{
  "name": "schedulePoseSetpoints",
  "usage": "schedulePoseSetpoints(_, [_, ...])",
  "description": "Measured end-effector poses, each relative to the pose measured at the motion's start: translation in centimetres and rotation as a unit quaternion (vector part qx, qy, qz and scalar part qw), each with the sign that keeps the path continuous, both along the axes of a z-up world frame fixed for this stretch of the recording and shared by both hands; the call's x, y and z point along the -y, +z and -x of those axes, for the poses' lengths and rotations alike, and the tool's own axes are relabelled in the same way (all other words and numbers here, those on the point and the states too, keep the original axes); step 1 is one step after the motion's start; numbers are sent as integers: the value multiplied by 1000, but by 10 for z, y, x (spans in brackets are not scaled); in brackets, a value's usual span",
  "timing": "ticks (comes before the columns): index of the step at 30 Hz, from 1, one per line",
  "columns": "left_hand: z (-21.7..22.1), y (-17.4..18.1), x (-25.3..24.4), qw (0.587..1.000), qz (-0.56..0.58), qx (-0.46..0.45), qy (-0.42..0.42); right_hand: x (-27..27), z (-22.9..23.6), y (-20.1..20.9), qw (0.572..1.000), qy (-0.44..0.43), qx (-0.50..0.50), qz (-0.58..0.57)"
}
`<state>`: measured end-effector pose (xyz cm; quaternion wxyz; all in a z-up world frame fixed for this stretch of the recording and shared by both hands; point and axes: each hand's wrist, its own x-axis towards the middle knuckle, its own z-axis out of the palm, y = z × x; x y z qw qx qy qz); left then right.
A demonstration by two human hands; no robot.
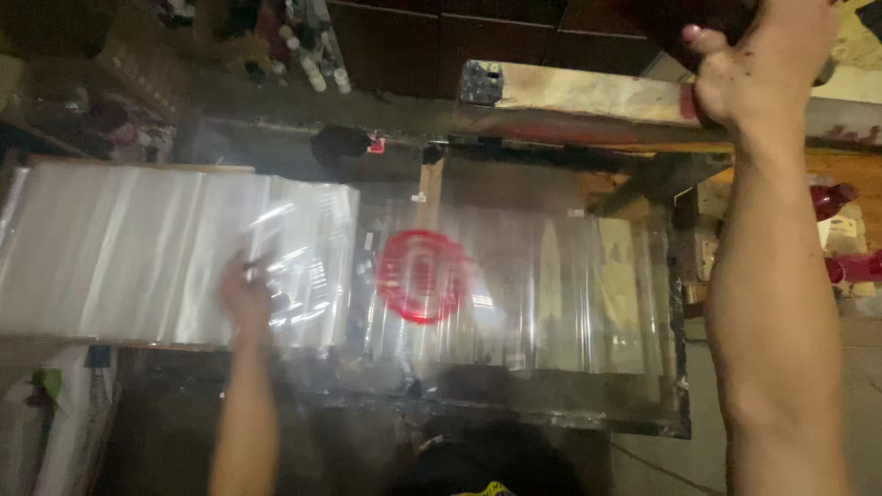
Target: The person uses a squeegee to spread red ink across a screen printing frame and presses it onto a stack of clear plastic bags to print a red logo. The person repeatedly lifts the frame, moves the printed bags aside, and repositions the stack to continue printing.
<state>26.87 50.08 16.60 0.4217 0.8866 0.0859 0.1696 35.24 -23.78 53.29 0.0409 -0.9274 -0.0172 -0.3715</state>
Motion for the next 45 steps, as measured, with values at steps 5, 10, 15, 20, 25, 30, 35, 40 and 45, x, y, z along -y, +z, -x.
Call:
schedulePoseSetpoints(5, [95, 0, -171, 965, -146, 61, 208, 29, -30, -36, 993, -53, -62, -80])
schedulePoseSetpoints(10, [135, -16, -243, 914, 212, 117, 324, -2, -8, -5, 998, -46, 20, 41])
schedulePoseSetpoints(15, [145, -39, -276, 741, 601, 132, 270, -28, 10, 20, 1000, -1, -16, 10])
schedulePoseSetpoints(20, [144, -22, -281, 931, 21, 22, 363, -37, 12, 27, 1000, 16, -15, -3])
schedulePoseSetpoints(25, [133, -10, -225, 843, -45, -210, 494, -43, 22, 28, 999, 37, 6, 3])
schedulePoseSetpoints(30, [117, -175, -8, 756, -622, -174, 106, -54, 57, 21, 998, 61, 12, -26])
schedulePoseSetpoints(35, [135, -84, 284, 898, -206, -158, -354, -55, 60, 18, 996, 86, 32, -19])
schedulePoseSetpoints(40, [142, -91, 319, 879, -341, -88, -321, -61, 72, 11, 998, 62, 8, -30])
schedulePoseSetpoints(45, [136, -54, 316, 827, -281, -272, -404, -76, 110, -4, 997, 69, 9, -38])
